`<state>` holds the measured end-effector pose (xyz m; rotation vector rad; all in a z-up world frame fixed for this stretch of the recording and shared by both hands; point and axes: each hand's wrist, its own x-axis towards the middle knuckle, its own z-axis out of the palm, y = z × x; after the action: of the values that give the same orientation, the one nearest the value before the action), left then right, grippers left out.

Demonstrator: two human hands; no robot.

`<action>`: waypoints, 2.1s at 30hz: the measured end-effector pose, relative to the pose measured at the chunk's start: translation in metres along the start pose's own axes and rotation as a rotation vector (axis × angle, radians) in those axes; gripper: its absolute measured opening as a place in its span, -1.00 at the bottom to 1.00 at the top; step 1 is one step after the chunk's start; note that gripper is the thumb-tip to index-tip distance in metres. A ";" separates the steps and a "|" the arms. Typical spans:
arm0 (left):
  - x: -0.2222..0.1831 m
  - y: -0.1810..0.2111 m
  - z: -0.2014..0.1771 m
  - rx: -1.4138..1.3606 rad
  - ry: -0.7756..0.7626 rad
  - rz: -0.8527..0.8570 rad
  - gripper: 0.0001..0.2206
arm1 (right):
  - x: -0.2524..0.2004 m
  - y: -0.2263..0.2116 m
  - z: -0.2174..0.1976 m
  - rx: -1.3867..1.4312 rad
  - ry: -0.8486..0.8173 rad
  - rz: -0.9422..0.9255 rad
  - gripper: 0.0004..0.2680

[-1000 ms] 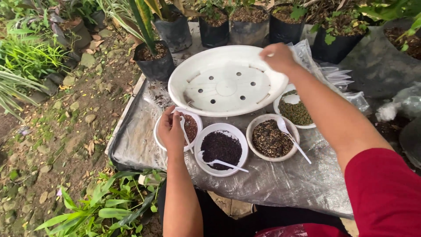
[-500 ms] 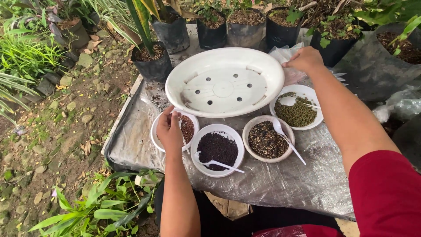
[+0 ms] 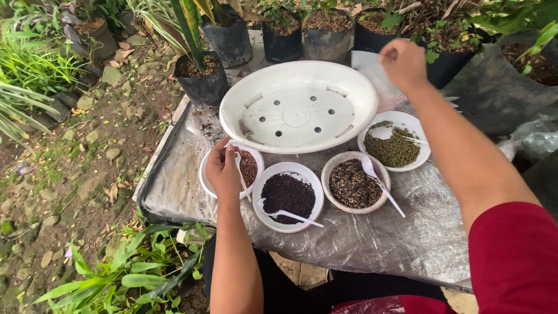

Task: A person is filling small plastic bags with different types of seeds from bowls using a spoon at a table.

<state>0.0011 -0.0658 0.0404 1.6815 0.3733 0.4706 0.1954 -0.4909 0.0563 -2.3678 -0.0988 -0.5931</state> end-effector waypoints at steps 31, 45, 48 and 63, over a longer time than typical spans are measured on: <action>-0.037 -0.006 0.033 0.288 0.032 0.972 -0.13 | -0.136 -0.266 0.048 0.435 -0.399 -0.408 -0.33; -0.032 0.011 0.012 -0.022 -0.047 0.749 -0.23 | -0.135 -0.257 0.035 0.453 -0.406 -0.491 -0.89; -0.033 0.013 0.012 0.022 -0.026 0.775 -0.27 | -0.140 -0.258 0.037 0.428 -0.443 -0.495 -0.90; -0.005 -0.032 0.012 0.492 0.161 0.800 -0.20 | -0.146 -0.253 0.051 0.611 -0.545 -0.155 -0.70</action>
<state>0.0038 -0.0735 0.0070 2.2570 -0.1076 1.1786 0.0275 -0.2525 0.1117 -1.8618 -0.6177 0.0419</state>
